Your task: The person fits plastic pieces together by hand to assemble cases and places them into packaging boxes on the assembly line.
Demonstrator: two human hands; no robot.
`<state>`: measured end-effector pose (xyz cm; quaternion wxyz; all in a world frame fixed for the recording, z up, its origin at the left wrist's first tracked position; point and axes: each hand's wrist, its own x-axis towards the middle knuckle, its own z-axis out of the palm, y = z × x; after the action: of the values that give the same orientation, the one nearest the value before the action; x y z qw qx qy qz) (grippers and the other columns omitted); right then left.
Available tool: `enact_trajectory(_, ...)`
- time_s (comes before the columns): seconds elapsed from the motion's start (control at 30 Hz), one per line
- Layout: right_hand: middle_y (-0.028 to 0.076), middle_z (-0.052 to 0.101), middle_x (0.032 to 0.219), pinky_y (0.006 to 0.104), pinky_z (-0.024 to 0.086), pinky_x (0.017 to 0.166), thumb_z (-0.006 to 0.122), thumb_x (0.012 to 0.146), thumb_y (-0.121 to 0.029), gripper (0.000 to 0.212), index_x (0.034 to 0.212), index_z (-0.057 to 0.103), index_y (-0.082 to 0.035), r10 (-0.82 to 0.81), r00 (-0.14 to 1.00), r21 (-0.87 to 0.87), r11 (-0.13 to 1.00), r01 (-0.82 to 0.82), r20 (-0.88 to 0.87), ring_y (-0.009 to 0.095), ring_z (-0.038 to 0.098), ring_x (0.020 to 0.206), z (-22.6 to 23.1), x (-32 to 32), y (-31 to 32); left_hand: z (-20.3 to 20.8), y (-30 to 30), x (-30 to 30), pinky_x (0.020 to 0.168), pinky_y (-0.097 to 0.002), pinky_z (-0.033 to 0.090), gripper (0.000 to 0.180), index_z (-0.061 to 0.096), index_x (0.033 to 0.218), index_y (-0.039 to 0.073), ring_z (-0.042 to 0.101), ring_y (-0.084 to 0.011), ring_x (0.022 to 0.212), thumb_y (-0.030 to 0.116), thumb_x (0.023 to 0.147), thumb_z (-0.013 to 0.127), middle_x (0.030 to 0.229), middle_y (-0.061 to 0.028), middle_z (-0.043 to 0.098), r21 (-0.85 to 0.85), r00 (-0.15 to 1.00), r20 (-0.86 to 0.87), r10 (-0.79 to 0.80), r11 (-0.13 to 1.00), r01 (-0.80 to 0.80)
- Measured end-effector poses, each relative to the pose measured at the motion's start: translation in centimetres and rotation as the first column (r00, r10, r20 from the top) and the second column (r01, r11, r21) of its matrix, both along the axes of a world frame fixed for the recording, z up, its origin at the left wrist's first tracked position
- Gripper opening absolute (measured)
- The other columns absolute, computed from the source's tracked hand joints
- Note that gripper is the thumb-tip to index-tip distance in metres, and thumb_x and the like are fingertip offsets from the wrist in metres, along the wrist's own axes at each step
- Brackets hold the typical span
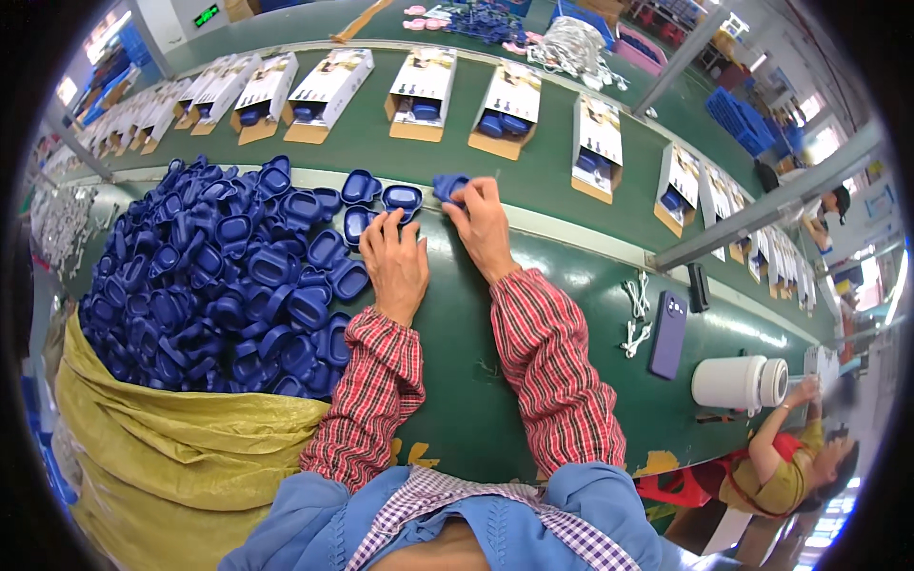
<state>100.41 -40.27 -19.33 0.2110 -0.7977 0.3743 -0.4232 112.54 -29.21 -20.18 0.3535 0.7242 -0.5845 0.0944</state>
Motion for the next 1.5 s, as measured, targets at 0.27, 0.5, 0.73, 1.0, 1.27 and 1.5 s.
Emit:
enact_trajectory(0.27, 0.012, 0.059, 0.098, 0.0414, 0.051, 0.073, 0.077, 0.084, -0.021, 0.022, 0.091, 0.066, -0.002, 0.021, 0.979, -0.184, 0.981, -0.059, -0.203, 0.032, 0.063, 0.084, 2.2, 9.1, -10.2, 0.0, 0.4, 0.6, 0.108, -0.0502, 0.034, 0.029, 0.067, 0.109, 0.001, 0.047, -0.0343, 0.126, 0.009, 0.081, 0.071, 0.129, -0.0146, 0.057, -0.024, 0.997, -0.071, -0.033, 0.999, 0.031)
enact_trajectory(0.5, 0.020, 0.059, 0.104, 0.0479, 0.054, 0.077, 0.072, 0.084, -0.011, 0.021, 0.102, 0.065, -0.001, -0.175, 0.963, -0.249, 0.961, 0.122, -0.205, 0.041, 0.064, 0.093, 1.9, 9.5, -15.2, 0.1, 0.2, -0.1, 0.109, -0.0509, 0.034, 0.029, 0.067, 0.109, 0.001, 0.047, -0.0347, 0.127, 0.009, 0.082, 0.072, 0.130, -0.0151, 0.057, -0.023, 0.996, -0.069, -0.052, 0.998, 0.051)
enact_trajectory(0.73, 0.017, 0.056, 0.102, 0.0402, 0.051, 0.075, 0.067, 0.089, -0.003, 0.016, 0.104, 0.061, 0.000, 0.234, 0.971, -0.058, 0.971, -0.232, 0.042, 0.032, 0.062, 0.085, -1.3, 7.9, -6.4, -0.5, 0.0, 0.9, 0.109, -0.0500, 0.034, 0.029, 0.067, 0.110, 0.002, 0.046, -0.0348, 0.127, 0.009, 0.083, 0.071, 0.130, -0.0146, 0.056, -0.020, 0.998, -0.064, -0.030, 0.999, 0.029)
enact_trajectory(1.0, 0.018, 0.061, 0.101, 0.0417, 0.049, 0.083, 0.067, 0.089, -0.003, 0.009, 0.097, 0.065, 0.001, 0.205, 0.977, -0.148, 0.966, -0.210, -0.049, 0.034, 0.060, 0.094, 0.2, 1.4, 1.7, -0.2, -0.6, -0.1, 0.107, -0.0500, 0.041, 0.021, 0.066, 0.094, -0.004, 0.053, -0.0376, 0.121, 0.012, 0.084, 0.059, 0.118, -0.0185, 0.059, -0.211, 0.971, -0.163, -0.173, 0.968, 0.137)
enact_trajectory(1.27, 0.014, 0.056, 0.108, 0.0310, 0.052, 0.074, 0.068, 0.090, 0.000, 0.010, 0.099, 0.063, 0.002, 0.166, 0.986, 0.047, 0.985, -0.166, -0.010, 0.023, 0.061, 0.089, -0.3, -0.5, 4.0, 0.0, 0.2, 0.3, 0.112, -0.0557, 0.030, 0.034, 0.064, 0.109, 0.003, 0.040, -0.0360, 0.135, 0.019, 0.081, 0.074, 0.130, -0.0146, 0.053, -0.066, 0.992, -0.124, 0.001, 0.998, -0.010)
enact_trajectory(1.5, 0.011, 0.052, 0.111, 0.0301, 0.052, 0.073, 0.068, 0.088, 0.002, 0.015, 0.101, 0.062, 0.002, 0.151, 0.989, 0.092, 0.984, -0.151, 0.009, 0.020, 0.059, 0.088, -0.8, -1.2, 3.6, -0.4, -0.3, -0.1, 0.109, -0.0576, 0.031, 0.038, 0.061, 0.117, 0.001, 0.040, -0.0383, 0.135, 0.018, 0.084, 0.070, 0.133, -0.0188, 0.051, -0.041, 0.996, -0.089, -0.008, 0.999, 0.004)
